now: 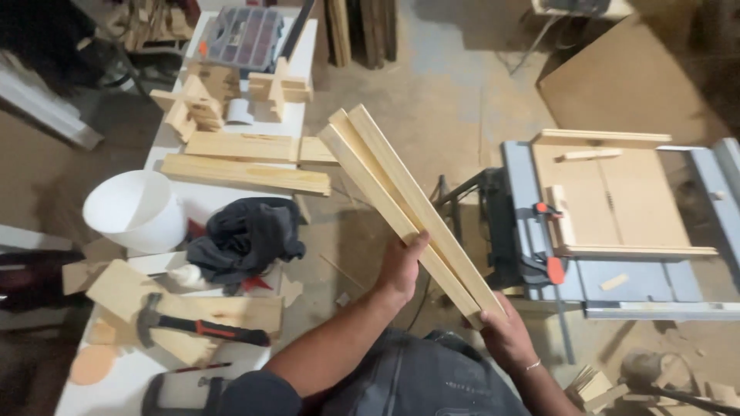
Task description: Adjusting a crosscut sled on a table saw, clamping a stop block, and cutting small wooden strips to specific lengths.
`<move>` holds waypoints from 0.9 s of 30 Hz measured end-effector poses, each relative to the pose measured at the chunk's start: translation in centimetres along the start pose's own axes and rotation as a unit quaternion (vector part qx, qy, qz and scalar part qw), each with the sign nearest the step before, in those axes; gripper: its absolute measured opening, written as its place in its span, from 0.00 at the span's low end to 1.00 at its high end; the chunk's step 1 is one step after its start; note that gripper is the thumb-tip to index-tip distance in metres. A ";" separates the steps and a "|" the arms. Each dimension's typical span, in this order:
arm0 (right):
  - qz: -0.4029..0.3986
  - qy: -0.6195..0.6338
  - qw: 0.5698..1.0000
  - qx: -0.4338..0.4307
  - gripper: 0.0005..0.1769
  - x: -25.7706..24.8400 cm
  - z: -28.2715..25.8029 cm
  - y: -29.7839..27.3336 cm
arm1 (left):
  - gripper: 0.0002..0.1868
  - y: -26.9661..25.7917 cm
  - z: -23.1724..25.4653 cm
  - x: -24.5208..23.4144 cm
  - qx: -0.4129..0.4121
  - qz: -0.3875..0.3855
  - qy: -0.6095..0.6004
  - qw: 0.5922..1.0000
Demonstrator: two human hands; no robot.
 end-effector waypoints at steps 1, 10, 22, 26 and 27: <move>-0.011 0.032 0.999 -0.019 0.34 -1.1 -0.3 -1.1 | 0.24 -0.5 -1.0 1.4 -0.004 -0.007 0.007 1.000; 0.059 0.065 0.996 -0.011 0.32 -16.5 -0.2 -14.4 | 0.24 -10.1 -12.5 14.9 -0.081 -0.007 0.010 0.997; 0.197 0.259 0.938 0.117 0.47 -31.0 5.3 -28.0 | 0.24 -20.7 -21.8 28.1 -0.153 0.037 0.188 0.970; 0.020 0.316 0.948 -0.031 0.49 -30.9 1.5 -30.5 | 0.21 -19.0 -26.2 30.5 -0.134 0.015 0.107 0.985; 0.037 0.320 0.946 -0.034 0.49 -30.7 -0.1 -31.3 | 0.21 -18.8 -26.8 31.2 -0.146 0.006 0.117 0.982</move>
Point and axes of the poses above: each hand's wrist, its own y-axis towards the middle knuckle, its own x-axis out of the palm, z = x × y, the point moved 2 cm from there along y, towards the middle knuckle, and after that the axes turned 6 degrees about -x, right-handed, at the moved point
